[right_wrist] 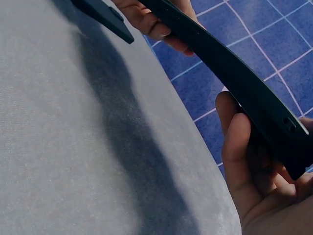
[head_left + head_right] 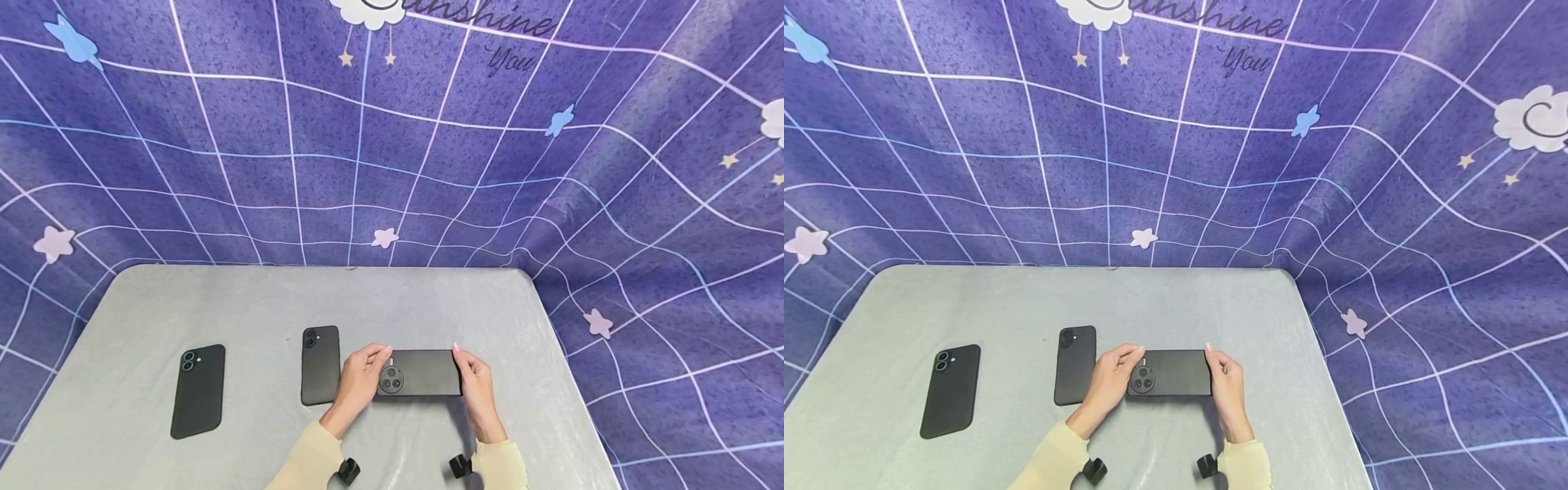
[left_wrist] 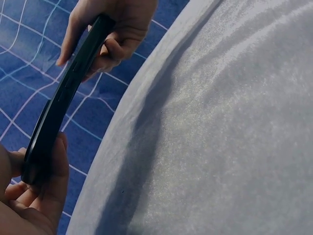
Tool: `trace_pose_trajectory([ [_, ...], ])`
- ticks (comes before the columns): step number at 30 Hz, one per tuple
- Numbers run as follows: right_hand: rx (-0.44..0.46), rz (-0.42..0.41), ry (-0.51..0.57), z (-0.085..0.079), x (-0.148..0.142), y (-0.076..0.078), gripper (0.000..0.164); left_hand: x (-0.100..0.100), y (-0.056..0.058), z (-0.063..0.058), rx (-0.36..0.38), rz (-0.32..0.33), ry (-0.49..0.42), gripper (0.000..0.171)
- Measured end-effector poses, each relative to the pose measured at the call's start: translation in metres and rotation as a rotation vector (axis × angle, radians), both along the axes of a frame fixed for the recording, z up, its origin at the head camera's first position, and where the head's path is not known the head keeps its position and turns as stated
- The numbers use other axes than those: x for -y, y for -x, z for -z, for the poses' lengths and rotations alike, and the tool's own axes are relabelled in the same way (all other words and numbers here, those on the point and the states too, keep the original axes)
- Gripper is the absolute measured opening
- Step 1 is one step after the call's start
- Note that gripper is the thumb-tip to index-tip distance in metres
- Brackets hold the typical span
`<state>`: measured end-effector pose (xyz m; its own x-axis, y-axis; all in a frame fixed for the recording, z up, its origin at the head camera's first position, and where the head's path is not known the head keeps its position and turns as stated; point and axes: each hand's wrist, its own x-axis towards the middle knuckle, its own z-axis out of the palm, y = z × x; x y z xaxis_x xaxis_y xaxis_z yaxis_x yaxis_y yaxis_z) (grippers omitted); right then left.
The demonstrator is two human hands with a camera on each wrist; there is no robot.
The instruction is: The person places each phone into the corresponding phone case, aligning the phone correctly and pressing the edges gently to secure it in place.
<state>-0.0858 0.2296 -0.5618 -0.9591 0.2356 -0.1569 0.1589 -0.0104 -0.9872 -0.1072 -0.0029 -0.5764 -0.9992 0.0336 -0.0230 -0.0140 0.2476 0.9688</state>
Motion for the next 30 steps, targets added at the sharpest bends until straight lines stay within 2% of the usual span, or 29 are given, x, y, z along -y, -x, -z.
trace_pose_trajectory([
  [9,0.006,0.005,0.011,0.003,0.0,0.0,0.047,0.002,-0.001,0.001,-0.001,0.006,-0.003,0.03],
  [16,0.008,0.01,-0.1,0.003,0.002,-0.002,0.056,0.003,-0.001,0.004,0.0,0.002,-0.001,0.03],
  [22,0.042,0.025,-0.137,0.002,0.003,-0.003,0.058,0.003,0.0,0.005,-0.001,-0.001,-0.004,0.029],
  [28,0.053,0.037,-0.195,-0.021,0.013,-0.008,0.055,0.003,0.0,0.006,0.002,0.0,0.001,0.031],
  [30,0.053,0.038,-0.198,-0.02,0.013,-0.008,0.054,0.003,0.0,0.005,0.005,-0.002,-0.001,0.031],
])
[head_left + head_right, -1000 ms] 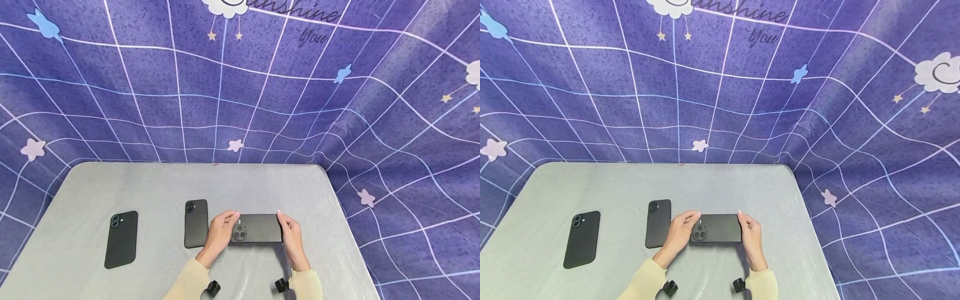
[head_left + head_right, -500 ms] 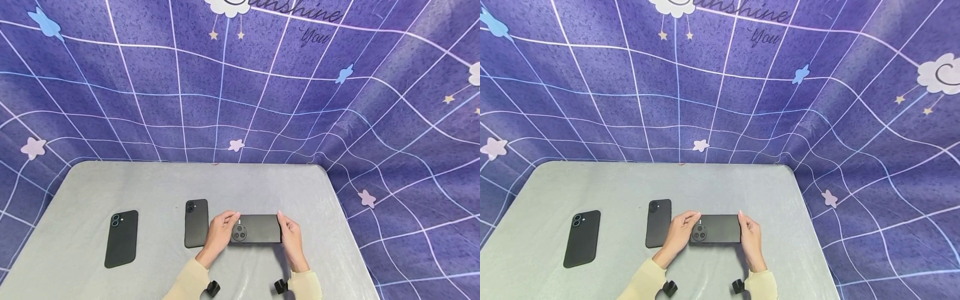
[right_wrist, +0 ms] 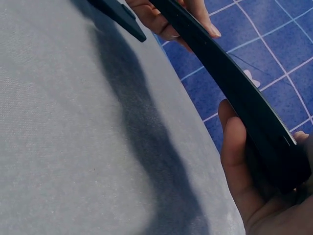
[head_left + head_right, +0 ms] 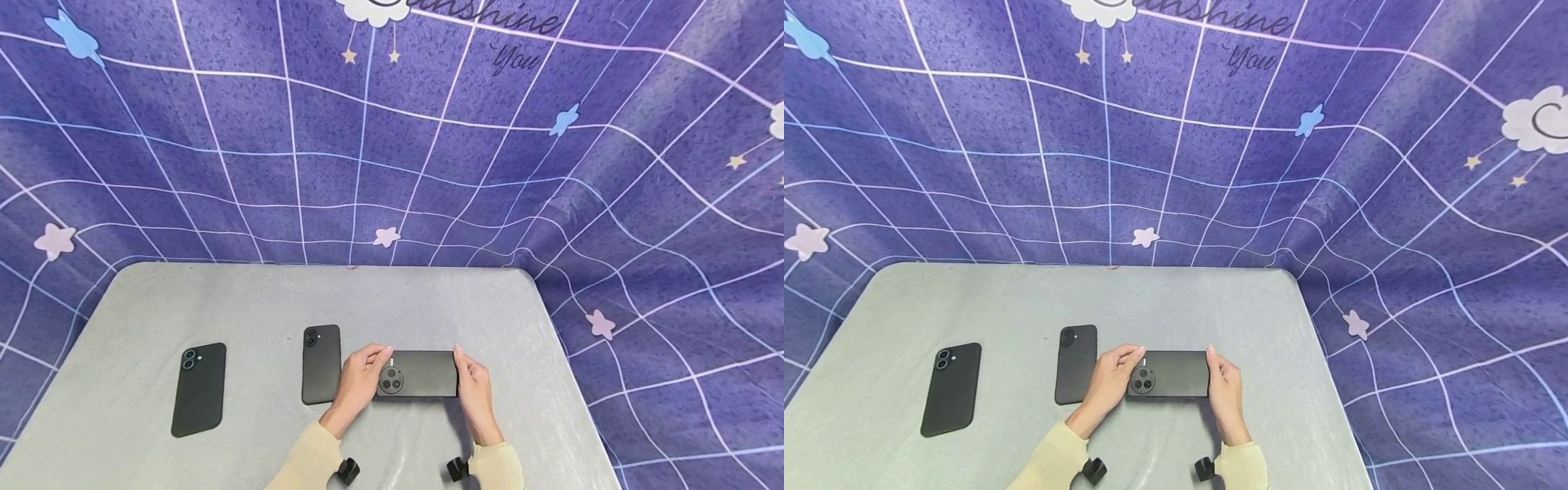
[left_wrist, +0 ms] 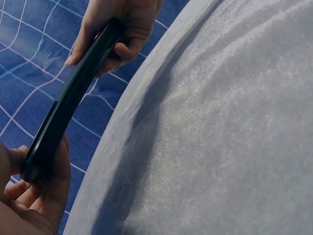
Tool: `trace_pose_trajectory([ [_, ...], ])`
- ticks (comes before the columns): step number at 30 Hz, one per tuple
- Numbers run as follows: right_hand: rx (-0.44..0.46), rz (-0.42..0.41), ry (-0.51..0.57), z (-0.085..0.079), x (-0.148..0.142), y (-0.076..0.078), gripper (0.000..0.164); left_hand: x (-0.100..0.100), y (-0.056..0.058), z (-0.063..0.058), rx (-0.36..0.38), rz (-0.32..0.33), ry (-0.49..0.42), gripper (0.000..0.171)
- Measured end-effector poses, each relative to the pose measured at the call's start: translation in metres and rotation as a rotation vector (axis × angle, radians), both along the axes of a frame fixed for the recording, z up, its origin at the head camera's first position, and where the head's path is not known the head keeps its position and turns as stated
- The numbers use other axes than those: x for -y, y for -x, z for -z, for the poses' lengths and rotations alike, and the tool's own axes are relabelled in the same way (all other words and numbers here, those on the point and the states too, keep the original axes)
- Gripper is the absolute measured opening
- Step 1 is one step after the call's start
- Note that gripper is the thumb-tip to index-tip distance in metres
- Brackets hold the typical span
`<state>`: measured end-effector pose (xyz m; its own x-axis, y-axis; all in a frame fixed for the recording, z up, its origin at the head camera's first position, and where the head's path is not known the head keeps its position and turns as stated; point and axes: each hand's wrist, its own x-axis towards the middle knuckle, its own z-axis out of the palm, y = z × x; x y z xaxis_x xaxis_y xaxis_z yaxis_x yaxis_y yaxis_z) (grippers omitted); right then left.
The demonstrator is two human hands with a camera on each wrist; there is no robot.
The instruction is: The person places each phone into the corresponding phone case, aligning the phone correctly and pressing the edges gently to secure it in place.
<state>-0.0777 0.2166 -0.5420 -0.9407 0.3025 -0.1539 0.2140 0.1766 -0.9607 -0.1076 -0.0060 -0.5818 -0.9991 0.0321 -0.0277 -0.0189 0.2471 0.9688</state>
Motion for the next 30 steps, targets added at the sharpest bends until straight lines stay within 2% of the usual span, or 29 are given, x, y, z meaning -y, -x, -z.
trace_pose_trajectory([
  [5,0.003,0.0,0.005,0.02,-0.007,0.004,0.053,0.0,-0.001,0.0,0.015,-0.005,-0.009,0.029],
  [9,-0.023,0.0,0.009,0.028,-0.009,0.005,0.055,-0.001,0.0,-0.001,0.027,-0.007,-0.021,0.028],
  [19,-0.024,0.019,0.036,0.026,-0.005,0.005,0.055,0.0,0.0,0.0,0.02,-0.006,-0.03,0.028],
  [28,-0.081,0.052,0.03,0.026,-0.003,0.006,0.045,0.0,0.0,0.002,0.024,-0.007,-0.034,0.029],
  [30,-0.085,0.039,0.013,0.027,-0.003,0.006,0.047,0.0,0.0,0.002,0.024,-0.006,-0.03,0.03],
])
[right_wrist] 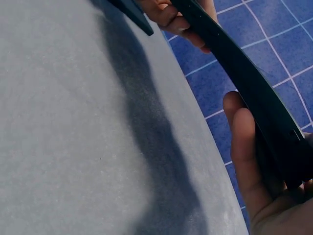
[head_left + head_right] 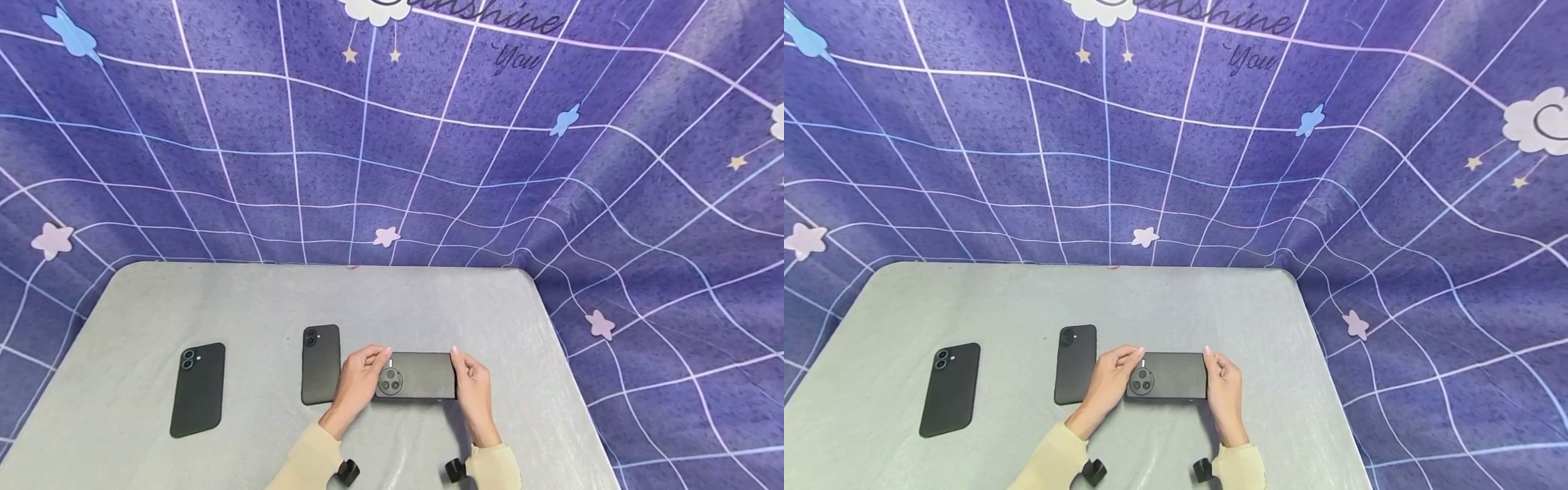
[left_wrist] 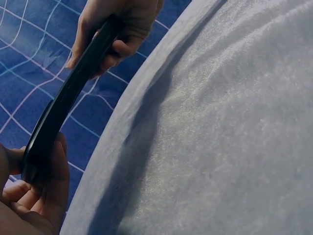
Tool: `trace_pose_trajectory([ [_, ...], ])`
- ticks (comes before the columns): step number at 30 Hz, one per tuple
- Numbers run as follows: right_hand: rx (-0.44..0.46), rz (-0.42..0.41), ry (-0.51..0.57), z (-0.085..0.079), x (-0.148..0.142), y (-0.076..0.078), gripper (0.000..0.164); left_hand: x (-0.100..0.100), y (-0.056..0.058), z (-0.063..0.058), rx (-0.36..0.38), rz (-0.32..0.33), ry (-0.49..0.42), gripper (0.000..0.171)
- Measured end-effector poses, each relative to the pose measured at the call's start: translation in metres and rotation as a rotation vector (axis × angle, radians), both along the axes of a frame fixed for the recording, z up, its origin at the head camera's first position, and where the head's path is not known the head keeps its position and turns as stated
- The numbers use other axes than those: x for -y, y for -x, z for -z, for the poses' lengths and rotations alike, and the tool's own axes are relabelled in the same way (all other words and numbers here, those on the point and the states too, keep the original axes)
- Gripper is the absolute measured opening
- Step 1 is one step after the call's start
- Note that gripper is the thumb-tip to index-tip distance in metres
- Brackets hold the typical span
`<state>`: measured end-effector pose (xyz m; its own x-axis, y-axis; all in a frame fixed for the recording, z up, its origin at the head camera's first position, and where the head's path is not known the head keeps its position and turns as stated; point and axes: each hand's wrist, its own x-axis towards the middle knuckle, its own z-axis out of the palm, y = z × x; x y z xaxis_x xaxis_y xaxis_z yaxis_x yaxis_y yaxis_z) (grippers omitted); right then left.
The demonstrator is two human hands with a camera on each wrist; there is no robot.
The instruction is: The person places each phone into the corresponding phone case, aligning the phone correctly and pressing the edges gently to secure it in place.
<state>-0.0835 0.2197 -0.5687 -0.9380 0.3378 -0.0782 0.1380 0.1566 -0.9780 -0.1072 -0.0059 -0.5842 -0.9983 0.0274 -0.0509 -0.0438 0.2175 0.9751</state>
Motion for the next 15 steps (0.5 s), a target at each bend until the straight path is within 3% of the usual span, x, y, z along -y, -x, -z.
trace_pose_trajectory([
  [5,-0.011,-0.033,-0.03,0.0004,-0.0003,-0.001,0.05,0.0001,0.0001,0.0005,0.005,-0.002,0.007,0.03],
  [15,-0.007,-0.007,-0.071,0.0006,-0.0029,-0.0016,0.055,-0.0002,-0.0012,0.0005,0.005,-0.002,0.017,0.03],
])
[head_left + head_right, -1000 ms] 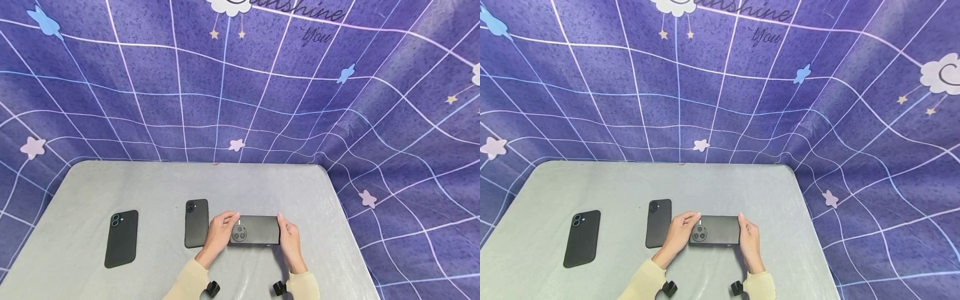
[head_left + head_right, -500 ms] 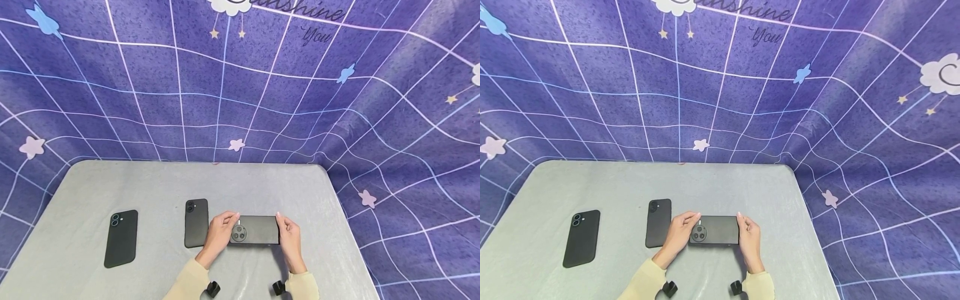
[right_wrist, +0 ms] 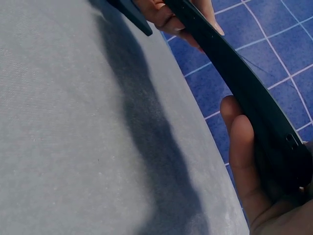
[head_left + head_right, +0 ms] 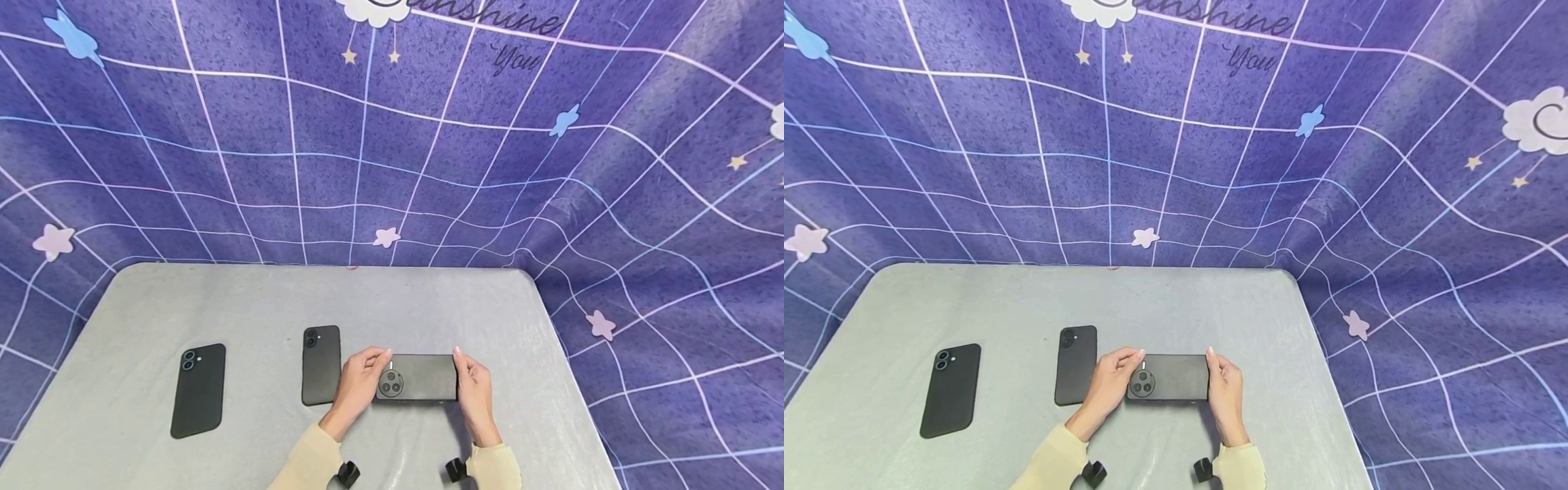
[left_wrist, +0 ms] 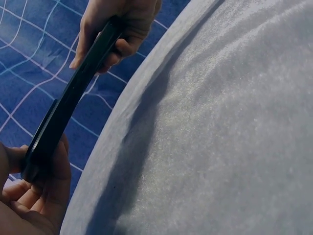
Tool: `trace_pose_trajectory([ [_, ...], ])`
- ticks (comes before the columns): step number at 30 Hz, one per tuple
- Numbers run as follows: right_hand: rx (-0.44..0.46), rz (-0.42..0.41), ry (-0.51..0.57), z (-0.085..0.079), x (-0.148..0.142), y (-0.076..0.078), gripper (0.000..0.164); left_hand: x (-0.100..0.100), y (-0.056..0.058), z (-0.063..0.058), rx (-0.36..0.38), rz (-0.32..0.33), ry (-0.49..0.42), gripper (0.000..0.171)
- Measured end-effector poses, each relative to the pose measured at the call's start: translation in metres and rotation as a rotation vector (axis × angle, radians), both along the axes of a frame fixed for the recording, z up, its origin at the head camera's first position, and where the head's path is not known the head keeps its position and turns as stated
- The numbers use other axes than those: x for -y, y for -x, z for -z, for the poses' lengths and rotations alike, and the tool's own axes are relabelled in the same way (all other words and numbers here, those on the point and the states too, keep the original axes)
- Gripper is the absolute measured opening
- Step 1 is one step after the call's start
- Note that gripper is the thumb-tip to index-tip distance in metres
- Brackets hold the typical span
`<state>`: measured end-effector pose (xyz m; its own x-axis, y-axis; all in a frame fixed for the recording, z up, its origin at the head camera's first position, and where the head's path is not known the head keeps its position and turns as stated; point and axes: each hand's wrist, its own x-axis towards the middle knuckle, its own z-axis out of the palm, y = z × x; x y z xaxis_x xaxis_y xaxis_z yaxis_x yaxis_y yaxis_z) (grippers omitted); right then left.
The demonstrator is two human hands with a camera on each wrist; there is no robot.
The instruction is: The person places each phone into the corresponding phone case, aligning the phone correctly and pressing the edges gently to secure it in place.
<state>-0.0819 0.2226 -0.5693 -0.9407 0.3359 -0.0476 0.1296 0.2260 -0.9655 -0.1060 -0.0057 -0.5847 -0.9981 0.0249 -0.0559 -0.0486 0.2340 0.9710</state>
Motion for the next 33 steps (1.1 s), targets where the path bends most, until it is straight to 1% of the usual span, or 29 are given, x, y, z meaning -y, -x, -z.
trace_pose_trajectory([
  [7,-0.002,0.008,0.03,0.0,0.0,0.0,0.055,-0.001,0.0,0.0,-0.015,0.002,0.003,0.029],
  [8,0.001,0.012,0.033,-0.004,0.002,-0.001,0.055,-0.001,0.0,-0.001,-0.016,0.002,0.003,0.029],
  [10,0.003,0.015,0.052,-0.005,0.002,-0.001,0.054,-0.001,0.0,-0.002,-0.01,0.001,-0.002,0.028],
  [13,0.011,0.002,0.108,-0.005,0.0,0.0,0.052,-0.001,0.0,-0.003,-0.002,-0.001,-0.01,0.028],
  [14,0.014,-0.008,0.133,-0.005,-0.001,0.0,0.052,-0.001,0.001,-0.003,0.003,-0.003,-0.012,0.028],
  [15,0.019,-0.02,0.16,-0.001,-0.003,0.001,0.051,-0.001,0.001,-0.003,0.005,-0.004,-0.014,0.028],
  [18,0.049,-0.057,0.222,-0.002,-0.005,0.001,0.05,0.0,0.001,-0.003,0.007,-0.004,-0.025,0.03],
  [21,0.088,-0.089,0.256,-0.004,-0.007,0.0,0.051,0.002,0.001,-0.004,0.036,0.009,-0.058,0.033],
  [24,0.108,-0.105,0.272,-0.005,-0.009,-0.001,0.052,0.004,-0.001,-0.006,0.099,0.046,-0.108,0.038],
  [27,0.118,-0.109,0.298,-0.006,-0.009,-0.002,0.052,0.005,-0.002,-0.007,0.158,0.073,-0.134,0.042],
  [30,0.118,-0.12,0.352,-0.005,-0.009,-0.003,0.049,0.006,-0.002,-0.007,0.172,0.07,-0.139,0.043],
  [33,0.112,-0.155,0.41,-0.005,-0.008,-0.003,0.045,0.005,-0.002,-0.009,0.166,0.055,-0.151,0.042],
])
